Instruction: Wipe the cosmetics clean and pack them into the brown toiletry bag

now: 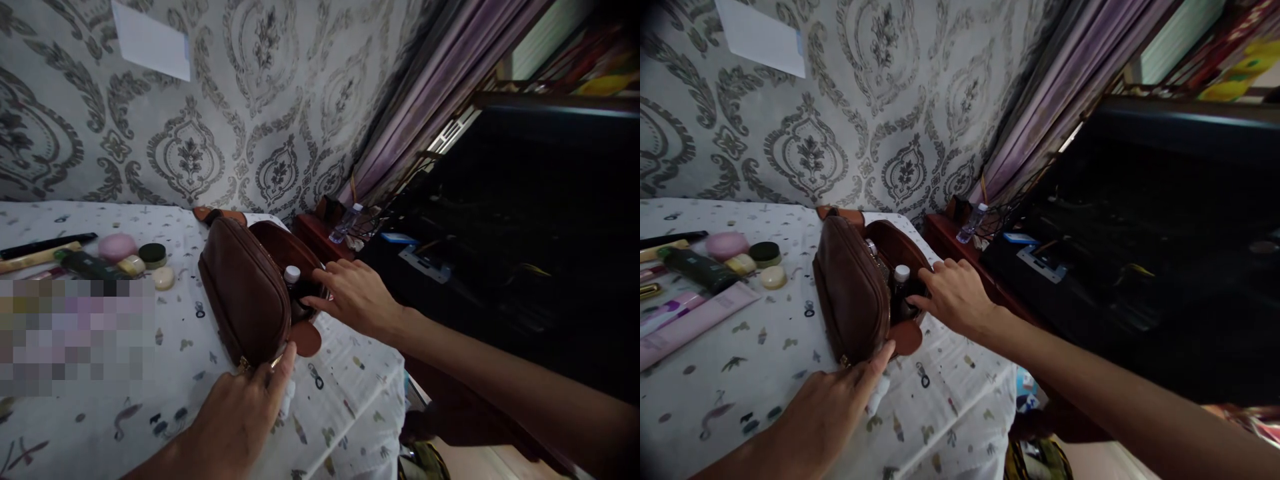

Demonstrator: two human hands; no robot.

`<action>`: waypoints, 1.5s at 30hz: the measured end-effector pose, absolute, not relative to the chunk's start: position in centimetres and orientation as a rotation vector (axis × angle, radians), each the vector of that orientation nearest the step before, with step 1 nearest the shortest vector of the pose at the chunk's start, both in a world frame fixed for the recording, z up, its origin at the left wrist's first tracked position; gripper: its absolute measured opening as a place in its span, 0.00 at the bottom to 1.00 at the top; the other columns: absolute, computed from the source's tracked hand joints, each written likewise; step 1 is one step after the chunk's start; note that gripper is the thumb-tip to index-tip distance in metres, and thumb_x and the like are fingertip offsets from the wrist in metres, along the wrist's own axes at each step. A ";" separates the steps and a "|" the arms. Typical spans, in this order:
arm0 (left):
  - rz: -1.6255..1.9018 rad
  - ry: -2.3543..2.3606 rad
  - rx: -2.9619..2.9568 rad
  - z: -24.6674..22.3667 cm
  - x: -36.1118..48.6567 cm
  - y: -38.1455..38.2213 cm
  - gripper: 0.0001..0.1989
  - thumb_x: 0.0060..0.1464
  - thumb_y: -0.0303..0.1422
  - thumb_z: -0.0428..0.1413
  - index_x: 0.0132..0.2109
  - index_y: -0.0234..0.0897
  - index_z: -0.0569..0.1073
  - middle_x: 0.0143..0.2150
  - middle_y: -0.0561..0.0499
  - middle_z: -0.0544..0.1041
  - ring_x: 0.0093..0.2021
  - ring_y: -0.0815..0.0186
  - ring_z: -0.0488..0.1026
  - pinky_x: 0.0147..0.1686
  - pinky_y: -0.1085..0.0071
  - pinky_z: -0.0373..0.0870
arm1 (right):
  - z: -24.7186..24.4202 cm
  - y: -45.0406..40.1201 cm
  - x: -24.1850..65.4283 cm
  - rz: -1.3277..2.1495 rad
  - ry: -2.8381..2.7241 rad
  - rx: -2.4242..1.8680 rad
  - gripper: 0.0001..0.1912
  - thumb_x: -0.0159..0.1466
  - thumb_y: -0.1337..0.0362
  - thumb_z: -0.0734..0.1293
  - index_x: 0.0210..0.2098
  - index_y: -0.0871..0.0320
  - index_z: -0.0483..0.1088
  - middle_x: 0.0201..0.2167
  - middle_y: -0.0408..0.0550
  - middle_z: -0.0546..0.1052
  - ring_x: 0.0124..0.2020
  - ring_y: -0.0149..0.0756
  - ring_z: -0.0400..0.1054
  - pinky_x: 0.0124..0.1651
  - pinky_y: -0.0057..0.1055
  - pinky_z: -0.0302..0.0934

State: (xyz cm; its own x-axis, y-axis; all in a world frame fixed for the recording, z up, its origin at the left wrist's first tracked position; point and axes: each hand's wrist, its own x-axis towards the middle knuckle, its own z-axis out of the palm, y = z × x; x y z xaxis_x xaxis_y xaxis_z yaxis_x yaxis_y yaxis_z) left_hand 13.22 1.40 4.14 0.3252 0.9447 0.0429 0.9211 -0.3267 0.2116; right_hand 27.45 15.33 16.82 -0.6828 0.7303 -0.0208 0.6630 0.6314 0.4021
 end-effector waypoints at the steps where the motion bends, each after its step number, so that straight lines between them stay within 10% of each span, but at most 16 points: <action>1: 0.238 1.728 2.437 4.1 13.2 1.4 0.46 0.49 0.11 0.46 0.72 0.42 0.46 0.47 0.44 0.80 0.39 0.59 0.80 0.33 0.67 0.77 | 17.3 15.3 27.1 0.550 2.619 1.137 0.20 0.65 0.49 0.65 0.42 0.60 0.74 0.37 0.55 0.77 0.41 0.49 0.73 0.42 0.39 0.62; 13: 0.281 1.755 2.463 3.6 13.3 1.4 0.45 0.48 0.10 0.46 0.71 0.40 0.49 0.46 0.45 0.81 0.36 0.60 0.80 0.30 0.68 0.77 | 16.9 14.7 27.1 0.356 2.610 1.376 0.14 0.66 0.56 0.66 0.48 0.56 0.67 0.43 0.50 0.77 0.38 0.40 0.73 0.32 0.29 0.54; 20: 0.209 1.756 2.440 3.5 13.3 1.4 0.44 0.50 0.12 0.47 0.71 0.41 0.47 0.50 0.43 0.80 0.36 0.62 0.81 0.30 0.71 0.77 | 15.0 14.0 27.8 0.063 2.862 1.467 0.36 0.62 0.70 0.64 0.66 0.55 0.46 0.51 0.55 0.70 0.48 0.44 0.70 0.43 0.36 0.63; 33: 0.298 1.687 2.517 2.1 12.8 1.5 0.47 0.50 0.20 0.50 0.72 0.39 0.39 0.49 0.42 0.79 0.40 0.60 0.79 0.30 0.74 0.75 | 14.5 15.5 28.6 0.259 3.213 1.263 0.27 0.66 0.57 0.65 0.62 0.53 0.61 0.67 0.64 0.54 0.66 0.59 0.53 0.60 0.56 0.57; 45: 0.137 1.748 2.559 3.4 12.7 1.0 0.31 0.62 0.28 0.44 0.71 0.38 0.50 0.48 0.40 0.77 0.38 0.56 0.79 0.25 0.66 0.72 | 17.4 18.6 24.5 0.046 2.815 1.351 0.33 0.65 0.69 0.59 0.67 0.60 0.46 0.48 0.58 0.77 0.48 0.48 0.73 0.44 0.37 0.64</action>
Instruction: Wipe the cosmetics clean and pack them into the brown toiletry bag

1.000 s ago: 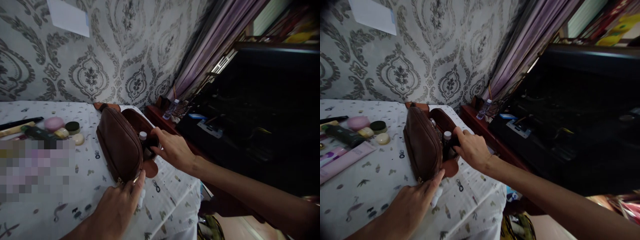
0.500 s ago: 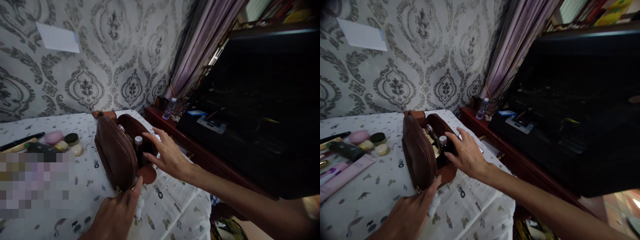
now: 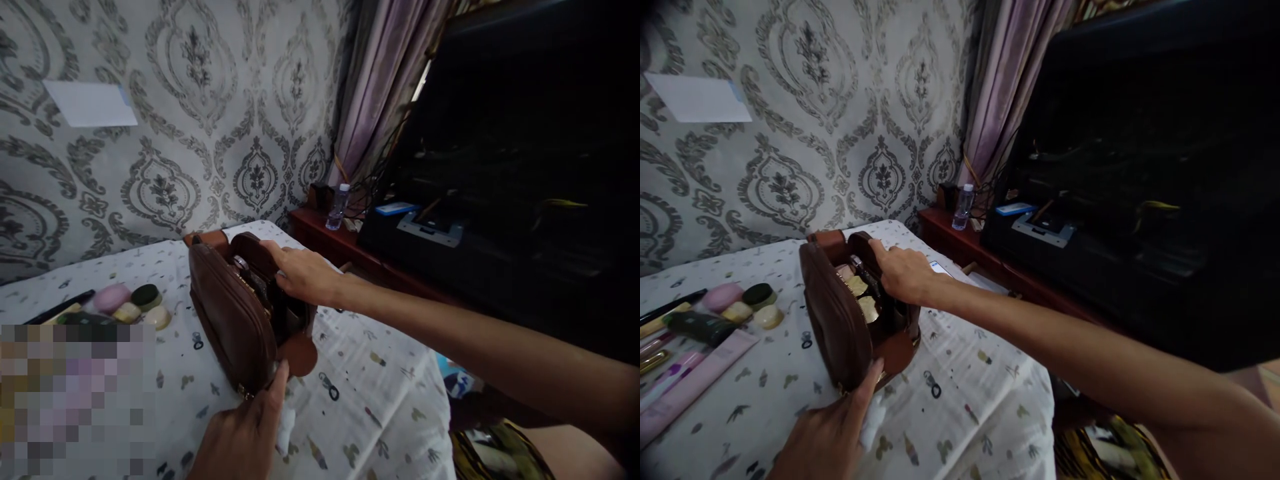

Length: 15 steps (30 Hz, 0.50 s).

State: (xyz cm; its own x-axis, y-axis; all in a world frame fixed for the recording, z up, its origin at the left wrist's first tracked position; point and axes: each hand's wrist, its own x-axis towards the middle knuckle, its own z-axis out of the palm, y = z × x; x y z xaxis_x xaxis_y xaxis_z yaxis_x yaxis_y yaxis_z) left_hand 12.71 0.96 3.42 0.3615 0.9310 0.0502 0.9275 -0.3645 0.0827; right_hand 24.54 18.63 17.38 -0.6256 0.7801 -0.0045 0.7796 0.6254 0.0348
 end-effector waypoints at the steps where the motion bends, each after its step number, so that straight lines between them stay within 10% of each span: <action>1: 0.132 1.752 2.558 3.5 12.7 0.9 0.29 0.64 0.30 0.44 0.70 0.37 0.53 0.48 0.39 0.76 0.39 0.55 0.79 0.25 0.66 0.72 | 17.4 18.6 24.6 0.050 2.817 1.351 0.33 0.65 0.69 0.59 0.67 0.60 0.46 0.49 0.58 0.77 0.48 0.48 0.73 0.44 0.37 0.64; 5: 0.186 1.760 2.530 3.6 12.6 0.6 0.23 0.64 0.37 0.51 0.64 0.40 0.64 0.50 0.41 0.76 0.41 0.59 0.77 0.35 0.64 0.77 | 17.4 18.6 25.0 -0.005 2.841 1.344 0.33 0.66 0.65 0.62 0.67 0.59 0.47 0.50 0.57 0.76 0.49 0.49 0.73 0.44 0.36 0.64; 10: 0.245 1.731 2.535 3.5 12.7 0.8 0.39 0.57 0.26 0.51 0.72 0.41 0.45 0.45 0.40 0.80 0.36 0.54 0.79 0.27 0.65 0.78 | 16.9 18.9 26.2 -0.208 3.000 1.428 0.34 0.68 0.52 0.61 0.67 0.59 0.48 0.49 0.58 0.76 0.48 0.50 0.73 0.45 0.39 0.64; 15: 0.294 1.704 2.553 3.6 12.6 1.4 0.44 0.54 0.22 0.48 0.73 0.43 0.37 0.52 0.45 0.79 0.39 0.60 0.81 0.33 0.72 0.80 | 14.6 17.2 29.0 -0.362 3.640 1.373 0.20 0.69 0.60 0.60 0.59 0.60 0.59 0.50 0.58 0.73 0.48 0.44 0.70 0.49 0.40 0.65</action>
